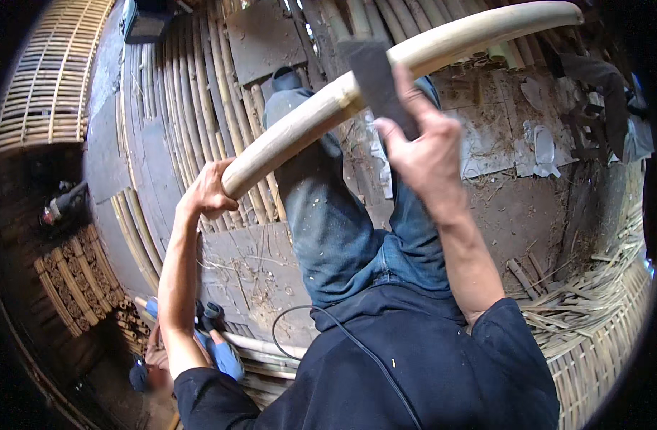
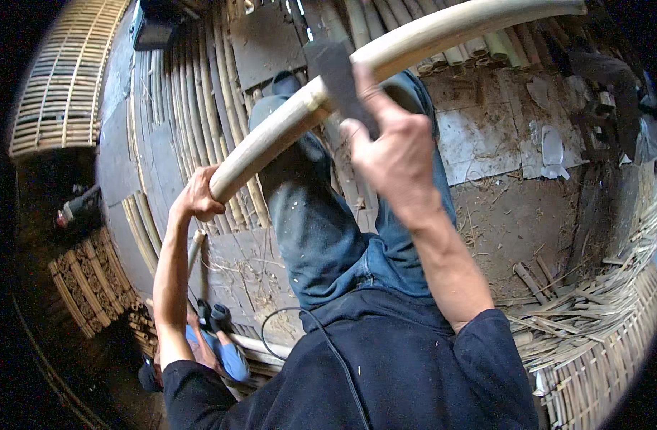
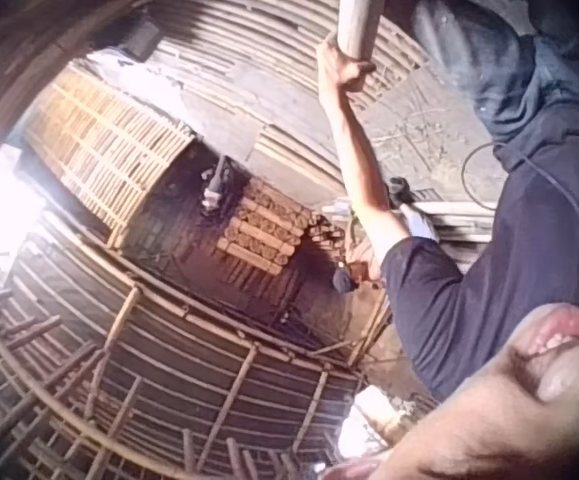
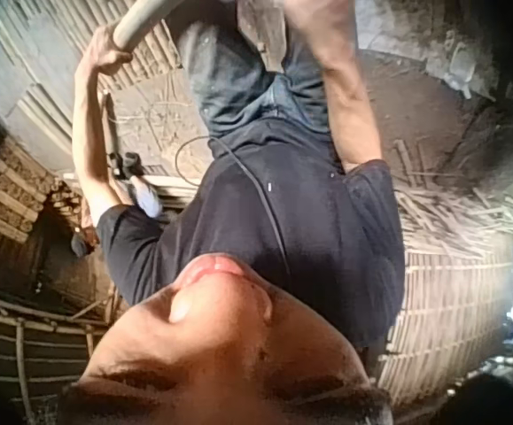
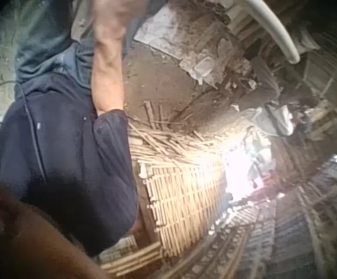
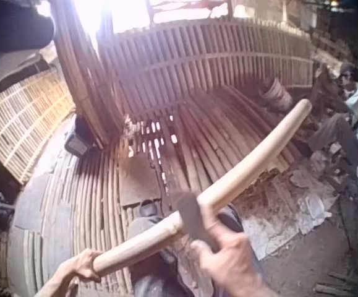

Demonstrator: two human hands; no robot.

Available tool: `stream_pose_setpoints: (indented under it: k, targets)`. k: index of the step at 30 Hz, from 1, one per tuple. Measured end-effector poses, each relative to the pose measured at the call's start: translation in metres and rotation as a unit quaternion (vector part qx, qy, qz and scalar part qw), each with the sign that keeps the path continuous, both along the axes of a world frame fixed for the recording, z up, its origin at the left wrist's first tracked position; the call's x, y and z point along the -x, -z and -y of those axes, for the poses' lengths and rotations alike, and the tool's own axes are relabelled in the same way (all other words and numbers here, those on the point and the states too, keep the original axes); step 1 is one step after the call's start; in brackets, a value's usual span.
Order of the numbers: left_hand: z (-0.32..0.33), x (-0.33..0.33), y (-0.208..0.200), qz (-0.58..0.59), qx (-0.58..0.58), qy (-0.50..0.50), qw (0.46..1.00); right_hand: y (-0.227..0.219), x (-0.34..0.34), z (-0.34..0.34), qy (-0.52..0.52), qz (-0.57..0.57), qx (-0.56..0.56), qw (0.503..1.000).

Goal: The recorder uses a large blade to shave and carve a long bamboo pole while seated.

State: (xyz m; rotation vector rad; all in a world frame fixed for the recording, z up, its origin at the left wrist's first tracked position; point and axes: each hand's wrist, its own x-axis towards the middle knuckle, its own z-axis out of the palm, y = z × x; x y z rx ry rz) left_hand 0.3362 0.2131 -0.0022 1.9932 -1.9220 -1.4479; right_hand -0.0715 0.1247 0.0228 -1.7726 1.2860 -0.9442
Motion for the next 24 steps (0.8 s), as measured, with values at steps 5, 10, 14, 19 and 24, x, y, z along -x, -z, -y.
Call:
stream_pose_setpoints:
  k: [5, 10, 14, 19, 24]
  targets:
    - [0.008, -0.003, 0.007, -0.003, -0.013, 0.019, 1.000, 0.020, -0.034, -0.034, -0.105, -0.021, 0.008, 0.994]
    - [0.002, -0.011, 0.002, 0.001, -0.039, -0.002, 0.999, 0.014, -0.026, -0.026, -0.058, 0.009, -0.028, 0.998]
    - [0.015, -0.009, -0.004, 0.028, -0.055, 0.021, 0.998, -0.012, 0.009, 0.003, 0.051, 0.015, -0.085, 0.995]
    - [0.019, -0.017, 0.004, 0.039, 0.109, 0.073, 0.991, 0.022, -0.048, -0.046, -0.156, -0.035, -0.134, 0.978]
    - [-0.022, 0.007, 0.019, 0.232, 0.390, 0.019, 0.891, 0.005, -0.037, -0.045, -0.150, -0.074, -0.099, 0.981]
